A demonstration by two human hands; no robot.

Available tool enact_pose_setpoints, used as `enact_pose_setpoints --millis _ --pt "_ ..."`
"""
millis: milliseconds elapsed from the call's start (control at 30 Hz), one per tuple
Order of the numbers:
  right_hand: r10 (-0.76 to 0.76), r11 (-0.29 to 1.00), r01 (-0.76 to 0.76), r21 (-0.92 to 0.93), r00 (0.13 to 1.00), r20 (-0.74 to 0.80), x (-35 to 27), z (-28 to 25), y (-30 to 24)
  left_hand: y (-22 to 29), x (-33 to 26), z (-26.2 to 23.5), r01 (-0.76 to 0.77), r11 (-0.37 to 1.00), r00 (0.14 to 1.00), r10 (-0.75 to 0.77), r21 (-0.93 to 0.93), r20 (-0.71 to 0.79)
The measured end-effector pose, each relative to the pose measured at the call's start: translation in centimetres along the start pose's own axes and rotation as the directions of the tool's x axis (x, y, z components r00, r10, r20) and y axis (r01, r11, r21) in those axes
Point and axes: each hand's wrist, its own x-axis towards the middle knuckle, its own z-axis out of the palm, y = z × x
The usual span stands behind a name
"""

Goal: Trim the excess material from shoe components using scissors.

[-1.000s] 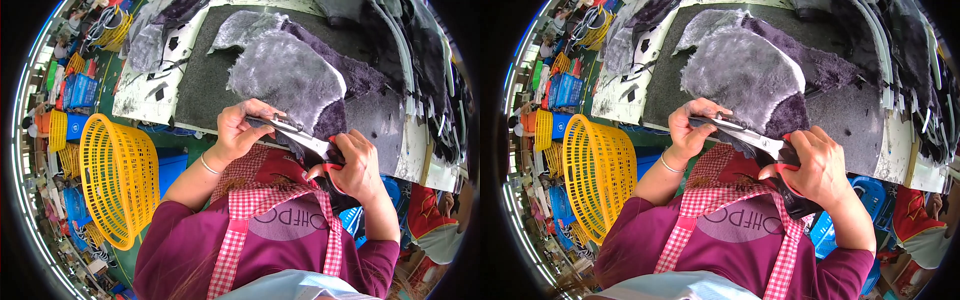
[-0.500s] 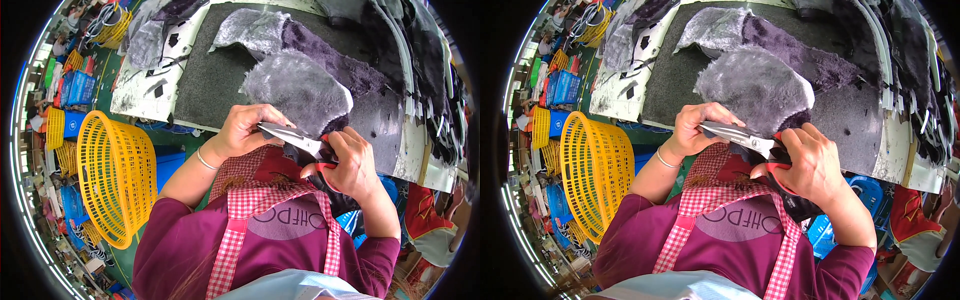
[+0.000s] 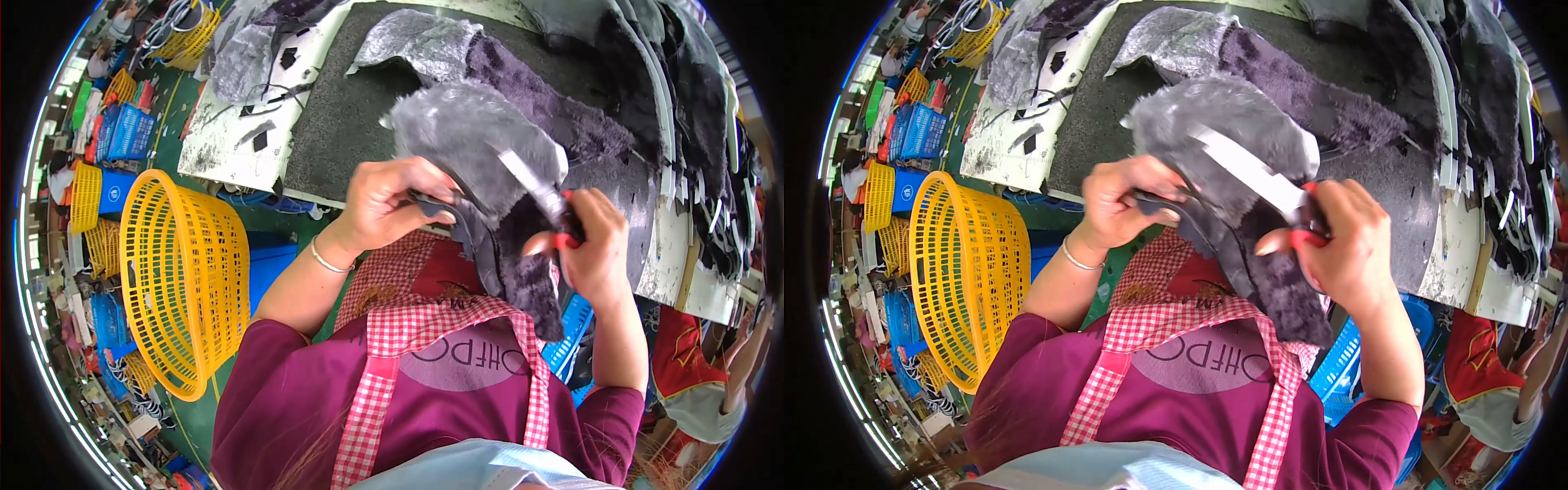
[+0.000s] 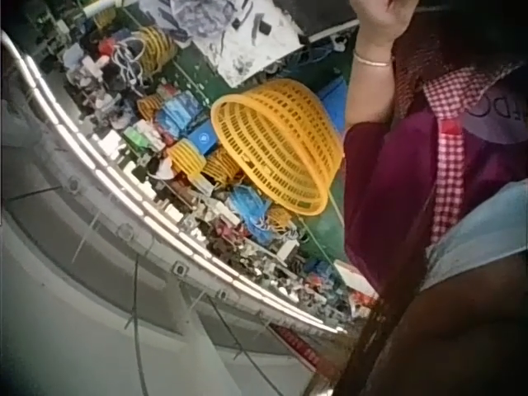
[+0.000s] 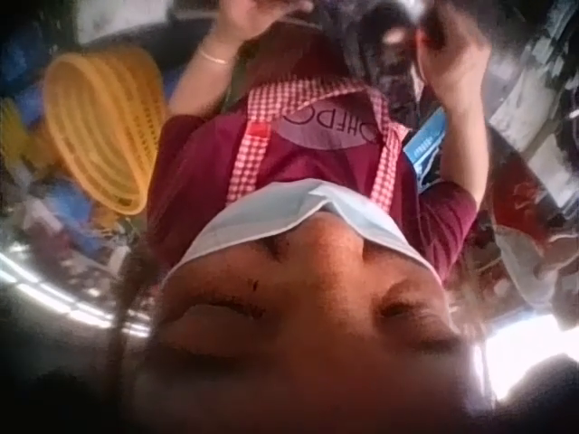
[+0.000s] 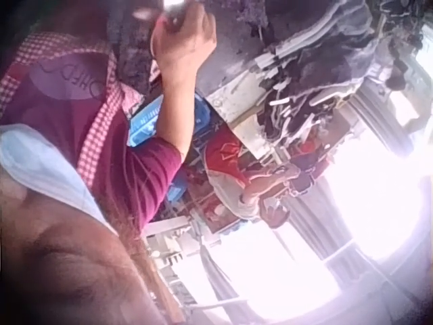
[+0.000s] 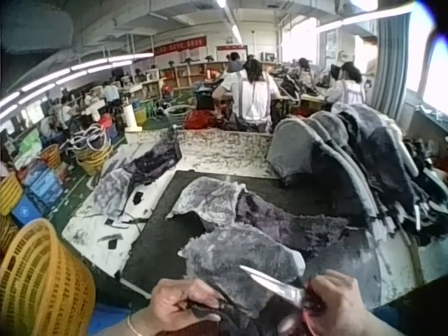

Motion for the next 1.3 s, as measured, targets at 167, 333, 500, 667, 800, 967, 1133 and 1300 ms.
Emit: enact_pose_setpoints --millis 167,333,500,667,800,967,1133,1300 --pt "0.486 0.834 -0.377 0.404 0.848 -0.211 -0.6 -2.6 3.0 3.7 3.2 -4.7 -0.475 0.845 0.663 0.527 0.246 -0.531" --pt "0.361 0.907 -0.266 0.327 0.889 -0.28 -0.5 -3.4 3.6 0.3 3.8 -3.6 -0.263 0.702 0.653 0.635 0.662 -0.414" --pt "-0.057 0.99 0.046 -0.136 0.995 -0.082 1.6 -0.6 1.3 -1.9 1.0 -0.3 -0.139 0.87 0.904 0.306 0.473 -0.298" --pt "-0.203 0.961 0.21 -0.181 0.977 0.059 3.7 0.8 0.7 -1.4 0.3 -0.7 -0.094 0.881 0.955 0.212 0.463 -0.21" --pt "-0.251 0.949 0.264 -0.169 0.963 0.097 4.9 0.7 0.7 -1.1 0.4 -1.0 -0.135 0.836 0.962 0.239 0.531 -0.131" --pt "-0.308 0.932 0.322 -0.168 0.946 0.104 5.4 0.7 0.5 -1.0 0.0 -0.8 -0.128 0.842 0.968 0.221 0.523 -0.118" --pt "-0.327 0.899 0.346 -0.269 0.938 0.114 4.5 0.6 0.7 -1.7 -0.2 -0.2 -0.128 0.851 0.965 0.227 0.51 -0.135" --pt "-0.161 0.94 0.192 -0.282 0.978 0.13 2.1 -0.3 1.3 -0.7 -1.6 3.5 0.098 0.769 0.99 -0.009 0.632 -0.143"
